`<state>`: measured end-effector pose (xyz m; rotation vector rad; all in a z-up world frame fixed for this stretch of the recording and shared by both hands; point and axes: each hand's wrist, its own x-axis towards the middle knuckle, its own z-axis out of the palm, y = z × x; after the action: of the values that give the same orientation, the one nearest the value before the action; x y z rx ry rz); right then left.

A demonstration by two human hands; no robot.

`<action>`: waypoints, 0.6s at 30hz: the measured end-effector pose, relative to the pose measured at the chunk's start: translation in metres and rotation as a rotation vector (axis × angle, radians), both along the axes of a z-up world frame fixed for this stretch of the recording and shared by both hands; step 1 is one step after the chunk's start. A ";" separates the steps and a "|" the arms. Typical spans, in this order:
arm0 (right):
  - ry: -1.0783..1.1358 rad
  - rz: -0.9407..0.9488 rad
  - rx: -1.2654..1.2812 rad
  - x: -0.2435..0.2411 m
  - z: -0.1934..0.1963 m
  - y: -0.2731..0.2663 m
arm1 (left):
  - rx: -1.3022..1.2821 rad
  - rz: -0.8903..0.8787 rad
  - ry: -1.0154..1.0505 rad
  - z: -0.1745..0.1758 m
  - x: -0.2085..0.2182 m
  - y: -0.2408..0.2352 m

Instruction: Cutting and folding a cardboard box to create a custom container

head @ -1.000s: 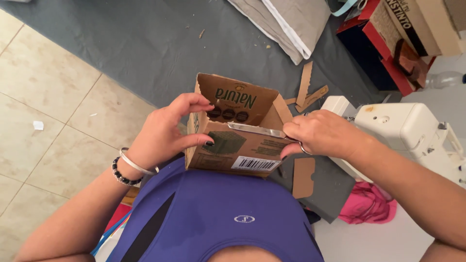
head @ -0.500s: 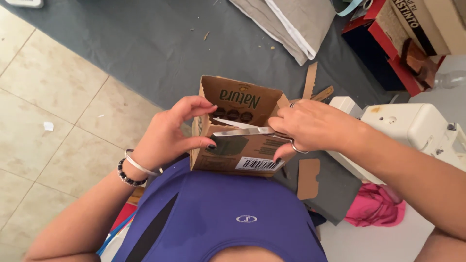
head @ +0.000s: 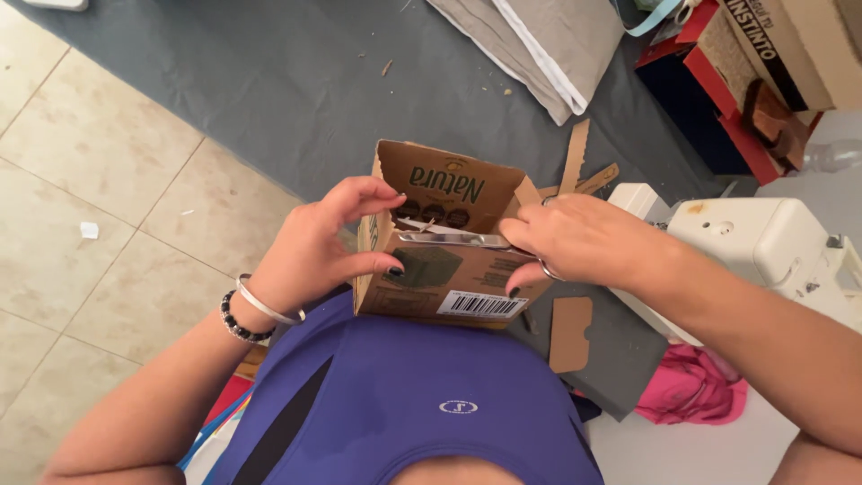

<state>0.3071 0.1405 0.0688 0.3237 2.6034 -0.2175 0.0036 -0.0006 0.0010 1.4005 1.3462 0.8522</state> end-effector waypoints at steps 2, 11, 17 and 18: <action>0.003 -0.001 -0.017 -0.008 0.003 0.000 | -0.002 -0.006 0.001 -0.002 0.000 -0.001; 0.122 0.070 0.062 -0.020 -0.008 -0.008 | -0.007 0.011 -0.004 -0.004 0.000 -0.003; 0.150 -0.241 -0.128 -0.018 0.014 -0.007 | 0.056 -0.010 0.049 0.003 -0.001 -0.001; 0.148 -0.412 -0.263 -0.023 0.027 -0.005 | 0.091 -0.013 0.087 0.004 -0.002 -0.001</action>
<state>0.2841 0.1352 0.0958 0.7701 2.5812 -0.7437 0.0014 -0.0017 0.0054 1.5303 1.3772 0.8621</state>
